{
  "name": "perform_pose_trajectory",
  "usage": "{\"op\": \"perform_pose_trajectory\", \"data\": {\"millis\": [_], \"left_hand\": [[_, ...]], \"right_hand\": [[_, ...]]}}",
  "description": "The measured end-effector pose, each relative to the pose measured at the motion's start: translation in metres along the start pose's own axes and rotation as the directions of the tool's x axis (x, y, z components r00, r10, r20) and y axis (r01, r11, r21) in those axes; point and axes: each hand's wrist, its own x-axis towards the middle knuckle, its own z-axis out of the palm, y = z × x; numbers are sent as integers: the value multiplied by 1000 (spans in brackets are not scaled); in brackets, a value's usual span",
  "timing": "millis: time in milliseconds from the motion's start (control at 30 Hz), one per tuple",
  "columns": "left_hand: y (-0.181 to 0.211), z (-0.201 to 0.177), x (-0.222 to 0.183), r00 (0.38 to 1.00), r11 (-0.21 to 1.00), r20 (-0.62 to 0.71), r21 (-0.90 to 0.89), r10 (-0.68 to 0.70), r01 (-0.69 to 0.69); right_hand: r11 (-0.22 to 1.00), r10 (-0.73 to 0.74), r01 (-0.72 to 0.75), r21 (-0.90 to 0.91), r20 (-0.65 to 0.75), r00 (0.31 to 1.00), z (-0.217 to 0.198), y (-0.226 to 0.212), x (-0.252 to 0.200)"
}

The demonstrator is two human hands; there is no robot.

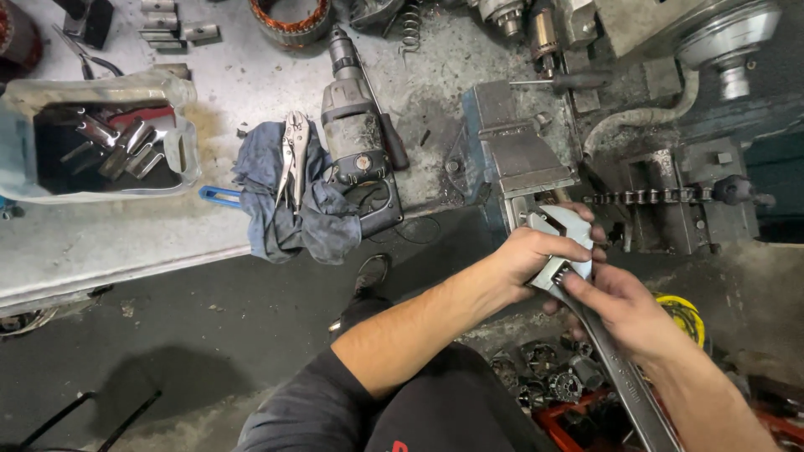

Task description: Using hand tools like pliers, a hammer, and an adjustable wrench to manipulate a metal part secured in a vise.

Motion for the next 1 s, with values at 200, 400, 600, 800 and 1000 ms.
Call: {"op": "perform_pose_trajectory", "data": {"millis": [200,400,600,800,1000], "left_hand": [[-5,-1,3,1000,999,-11,-45,-26,26],[-3,0,5,999,989,22,-146,-34,37],[-10,-1,8,999,988,36,-151,15,-9],[-1,2,6,999,988,-19,-150,-32,29],[-6,-4,12,999,983,-46,-182,-27,19]], "right_hand": [[982,76,-106,-154,-187,979,-1,9,4],[986,156,-151,77,-68,985,19,-24,-7],[999,10,-13,-42,-79,997,2,-6,4],[993,48,-56,-103,-72,996,3,-14,-1],[979,153,-125,-159,178,972,-29,0,-26]]}}
